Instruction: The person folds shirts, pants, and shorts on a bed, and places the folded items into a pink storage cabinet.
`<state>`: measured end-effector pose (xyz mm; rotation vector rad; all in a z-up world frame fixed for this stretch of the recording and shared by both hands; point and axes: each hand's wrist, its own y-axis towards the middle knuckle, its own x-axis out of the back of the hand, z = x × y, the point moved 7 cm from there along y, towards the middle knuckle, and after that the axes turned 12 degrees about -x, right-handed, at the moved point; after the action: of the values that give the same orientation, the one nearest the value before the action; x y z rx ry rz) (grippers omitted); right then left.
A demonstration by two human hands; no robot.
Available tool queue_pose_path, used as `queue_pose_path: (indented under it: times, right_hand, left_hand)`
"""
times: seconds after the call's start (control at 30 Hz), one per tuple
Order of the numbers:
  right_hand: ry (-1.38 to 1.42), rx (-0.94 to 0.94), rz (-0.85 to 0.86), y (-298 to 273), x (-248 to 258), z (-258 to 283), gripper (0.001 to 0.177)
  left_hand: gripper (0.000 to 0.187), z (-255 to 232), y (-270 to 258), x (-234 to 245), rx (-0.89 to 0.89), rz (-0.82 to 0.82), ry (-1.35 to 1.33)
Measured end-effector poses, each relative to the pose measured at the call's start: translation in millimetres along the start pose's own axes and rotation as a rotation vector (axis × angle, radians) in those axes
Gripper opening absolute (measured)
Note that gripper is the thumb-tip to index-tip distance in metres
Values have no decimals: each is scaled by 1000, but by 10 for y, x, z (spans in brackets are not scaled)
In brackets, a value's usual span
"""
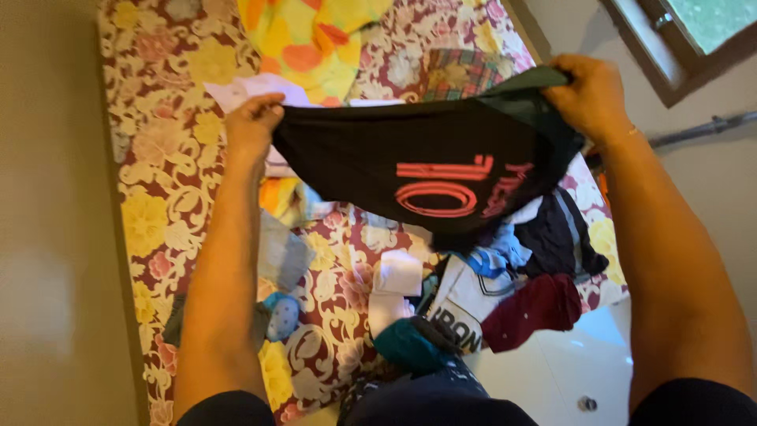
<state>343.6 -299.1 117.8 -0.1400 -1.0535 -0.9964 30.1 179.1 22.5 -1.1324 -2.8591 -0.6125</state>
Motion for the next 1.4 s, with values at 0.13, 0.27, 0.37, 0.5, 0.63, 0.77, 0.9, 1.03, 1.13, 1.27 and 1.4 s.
queue_pose_path:
  times: [0.13,0.27,0.37,0.5,0.63,0.77,0.9,1.03,1.13,1.27,1.4]
  right_hand:
    - [70,123,1,-58,131,38,19]
    - [198,-118,377,-454,204,26,21]
    - [-131,-278,757,-979,-133,-157,27]
    - [-153,-259,1066,-2112,-1319,-517,39]
    - [-137,-171,1038,-3103,-2610,-1133,39]
    - [-271,-154,1190,-4207,-3560,-1477,39]
    - [-105,-131,1184,-4586,-3654,-1150,68]
    - [-183,-421,1568,-4343,-3664,-1215,51]
    - [-359,-464,1121,-3528,-3690,-1407,41]
    - [-110,-420,264,-2606,-3715,-1592,37]
    - [-304,-388,295,-2463,-4275,-1903,48]
  left_hand:
    - [31,-479,-84,88,-86,49,-62]
    - [23,-980,-607,337,-158,176,241]
    - [32,-477,-1340,608,449,423,834]
    - [21,500,-2448,254,185,615,554]
    - [18,1775,-3445,144,124,631,731]
    - [14,2854,-4568,59,217,686,726]
    - [13,3276,-5186,72,171,860,772]
    - [16,3462,-5212,138,384,835,733]
    - [23,3792,-4770,128,482,576,686]
    - [58,4127,-4021,-124,71,232,1030]
    - [89,4439,-3693,-368,392,88,1023]
